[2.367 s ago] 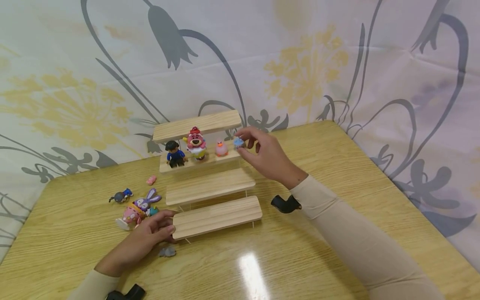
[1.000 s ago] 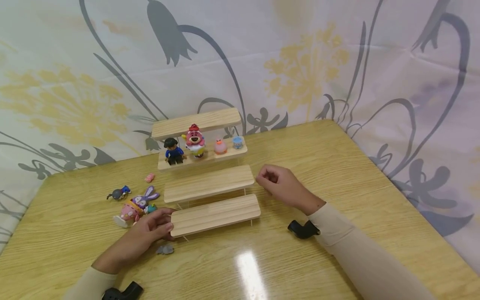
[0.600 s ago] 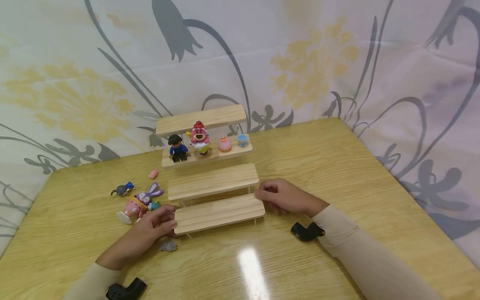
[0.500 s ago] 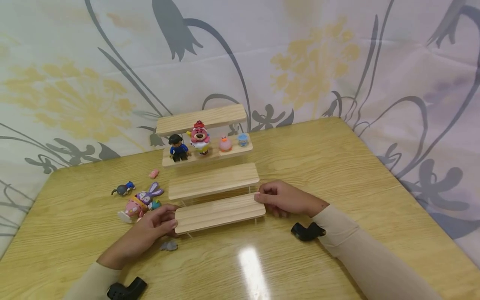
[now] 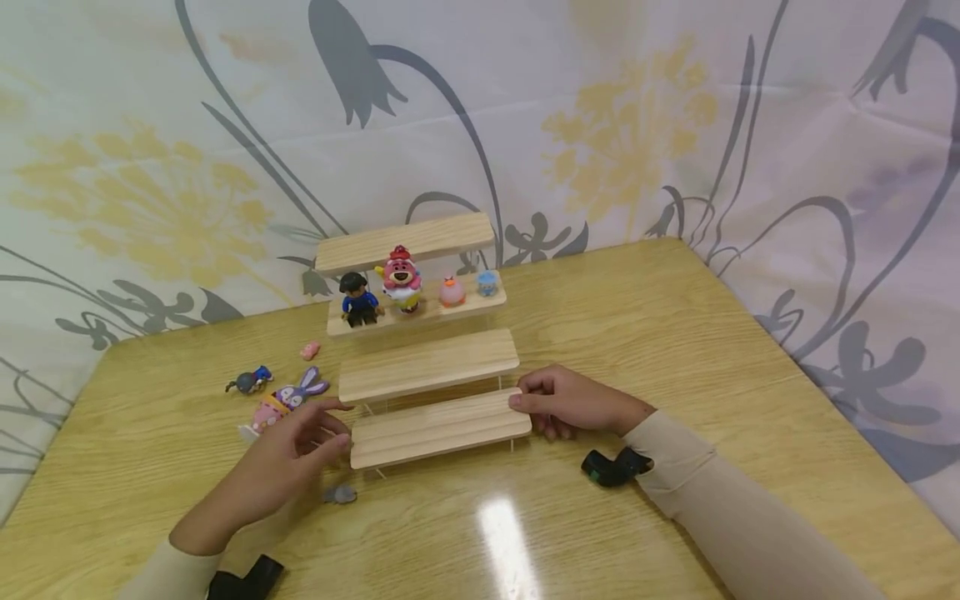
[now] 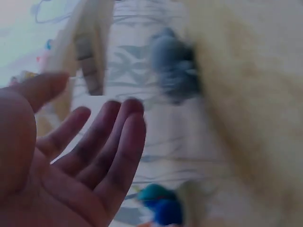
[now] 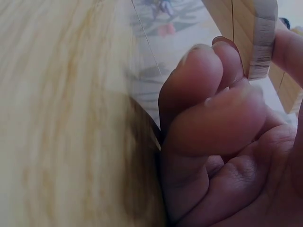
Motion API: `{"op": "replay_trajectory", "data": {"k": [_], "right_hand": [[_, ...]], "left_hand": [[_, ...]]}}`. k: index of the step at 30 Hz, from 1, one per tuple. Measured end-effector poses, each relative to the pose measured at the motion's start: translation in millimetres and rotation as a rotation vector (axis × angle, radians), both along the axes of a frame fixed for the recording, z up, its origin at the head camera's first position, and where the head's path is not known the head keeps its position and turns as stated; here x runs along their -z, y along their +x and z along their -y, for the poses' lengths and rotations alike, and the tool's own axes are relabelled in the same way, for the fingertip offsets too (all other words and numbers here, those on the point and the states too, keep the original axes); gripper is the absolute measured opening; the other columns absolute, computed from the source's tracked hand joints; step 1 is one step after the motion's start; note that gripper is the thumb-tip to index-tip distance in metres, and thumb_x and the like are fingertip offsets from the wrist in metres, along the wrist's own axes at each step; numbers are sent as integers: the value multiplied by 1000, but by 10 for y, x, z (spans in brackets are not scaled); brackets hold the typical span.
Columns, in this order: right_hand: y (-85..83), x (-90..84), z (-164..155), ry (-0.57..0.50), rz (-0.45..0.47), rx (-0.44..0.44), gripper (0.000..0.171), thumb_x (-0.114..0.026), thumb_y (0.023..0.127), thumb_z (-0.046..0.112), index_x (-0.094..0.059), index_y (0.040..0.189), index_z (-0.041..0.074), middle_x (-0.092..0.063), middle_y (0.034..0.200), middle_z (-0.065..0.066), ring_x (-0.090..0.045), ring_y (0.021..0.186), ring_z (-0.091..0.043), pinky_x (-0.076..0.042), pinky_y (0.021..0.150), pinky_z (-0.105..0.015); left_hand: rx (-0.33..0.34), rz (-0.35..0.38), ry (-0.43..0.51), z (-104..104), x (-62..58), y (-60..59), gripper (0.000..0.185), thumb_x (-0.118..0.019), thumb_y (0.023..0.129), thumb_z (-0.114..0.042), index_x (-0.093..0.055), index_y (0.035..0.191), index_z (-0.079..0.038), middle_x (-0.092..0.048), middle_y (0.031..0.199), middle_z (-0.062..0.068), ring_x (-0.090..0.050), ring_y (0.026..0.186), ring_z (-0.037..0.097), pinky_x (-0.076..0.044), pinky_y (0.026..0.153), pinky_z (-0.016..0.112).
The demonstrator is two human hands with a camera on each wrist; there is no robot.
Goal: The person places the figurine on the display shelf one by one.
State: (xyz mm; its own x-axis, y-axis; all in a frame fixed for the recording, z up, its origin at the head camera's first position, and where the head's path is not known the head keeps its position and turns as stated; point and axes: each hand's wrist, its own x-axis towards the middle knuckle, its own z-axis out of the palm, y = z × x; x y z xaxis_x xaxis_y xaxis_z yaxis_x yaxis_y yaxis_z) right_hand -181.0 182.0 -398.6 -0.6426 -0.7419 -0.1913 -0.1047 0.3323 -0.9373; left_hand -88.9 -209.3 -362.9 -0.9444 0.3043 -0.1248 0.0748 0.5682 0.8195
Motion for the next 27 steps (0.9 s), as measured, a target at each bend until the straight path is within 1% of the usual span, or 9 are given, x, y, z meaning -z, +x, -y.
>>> {"op": "replay_trajectory", "data": {"k": [3, 6, 8, 11, 14, 17, 19, 22, 27], "right_hand": [[-8, 8, -8, -22, 14, -7, 34, -50, 106, 27, -54, 85, 1, -57, 66, -3, -50, 49, -8, -43, 41, -23], [-16, 14, -15, -38, 27, -3, 32, -51, 106, 27, -55, 87, 1, -57, 66, -3, -49, 48, -7, -42, 41, -22], [-18, 18, -11, -48, 29, -7, 32, -51, 106, 26, -55, 87, 0, -57, 65, -3, -50, 47, -7, -41, 41, -22], [-17, 22, -4, -63, 36, -15, 31, -51, 106, 25, -55, 87, 0, -56, 65, -3, -50, 47, -7, -42, 41, -22], [-14, 29, -5, -67, 41, -14, 31, -51, 106, 25, -54, 88, 0, -56, 65, -4, -50, 48, -7, -42, 41, -22], [-15, 38, -11, -62, 40, -3, 31, -52, 106, 26, -55, 89, 1, -56, 66, -4, -50, 48, -7, -42, 41, -22], [-15, 41, -11, -60, 40, -2, 30, -52, 106, 26, -56, 89, 1, -57, 66, -4, -50, 48, -8, -42, 41, -22], [-15, 41, -8, -53, 42, -4, 30, -53, 106, 26, -56, 89, 1, -57, 66, -4, -51, 48, -8, -43, 41, -22], [-24, 47, 1, -44, 31, 0, 31, -53, 105, 27, -56, 89, 1, -57, 66, -5, -52, 48, -10, -45, 41, -25]], "left_hand": [[-91, -185, -98, 27, -156, 32, 32, -61, 102, -26, -59, 131, -16, -69, 104, 4, -66, 88, 10, -55, 73, 25], [-178, -343, -174, 123, -244, 7, 25, -60, 102, -21, -64, 126, -15, -71, 99, 5, -66, 85, 12, -55, 69, 24], [-230, -410, -235, 225, -263, -42, 24, -59, 102, -20, -65, 124, -14, -72, 100, 5, -66, 88, 16, -56, 73, 27], [-289, -461, -319, 413, -268, -146, 26, -57, 103, -19, -65, 125, -9, -71, 102, 10, -66, 94, 25, -56, 79, 40], [-313, -474, -395, 596, -264, -257, 29, -57, 102, -16, -62, 128, -5, -67, 109, 17, -63, 101, 34, -52, 81, 52], [-308, -468, -455, 747, -240, -351, 32, -59, 100, -11, -59, 131, -2, -62, 118, 24, -59, 107, 41, -50, 82, 58], [-295, -451, -491, 826, -211, -389, 35, -60, 99, -9, -57, 132, -1, -58, 122, 27, -57, 109, 43, -49, 83, 60], [-263, -396, -527, 918, -169, -428, 39, -60, 98, -9, -54, 135, 0, -55, 125, 28, -56, 112, 45, -48, 86, 62], [-202, -252, -549, 1021, -128, -511, 47, -60, 99, -13, -46, 141, 0, -49, 132, 30, -52, 118, 48, -47, 91, 63]]}}
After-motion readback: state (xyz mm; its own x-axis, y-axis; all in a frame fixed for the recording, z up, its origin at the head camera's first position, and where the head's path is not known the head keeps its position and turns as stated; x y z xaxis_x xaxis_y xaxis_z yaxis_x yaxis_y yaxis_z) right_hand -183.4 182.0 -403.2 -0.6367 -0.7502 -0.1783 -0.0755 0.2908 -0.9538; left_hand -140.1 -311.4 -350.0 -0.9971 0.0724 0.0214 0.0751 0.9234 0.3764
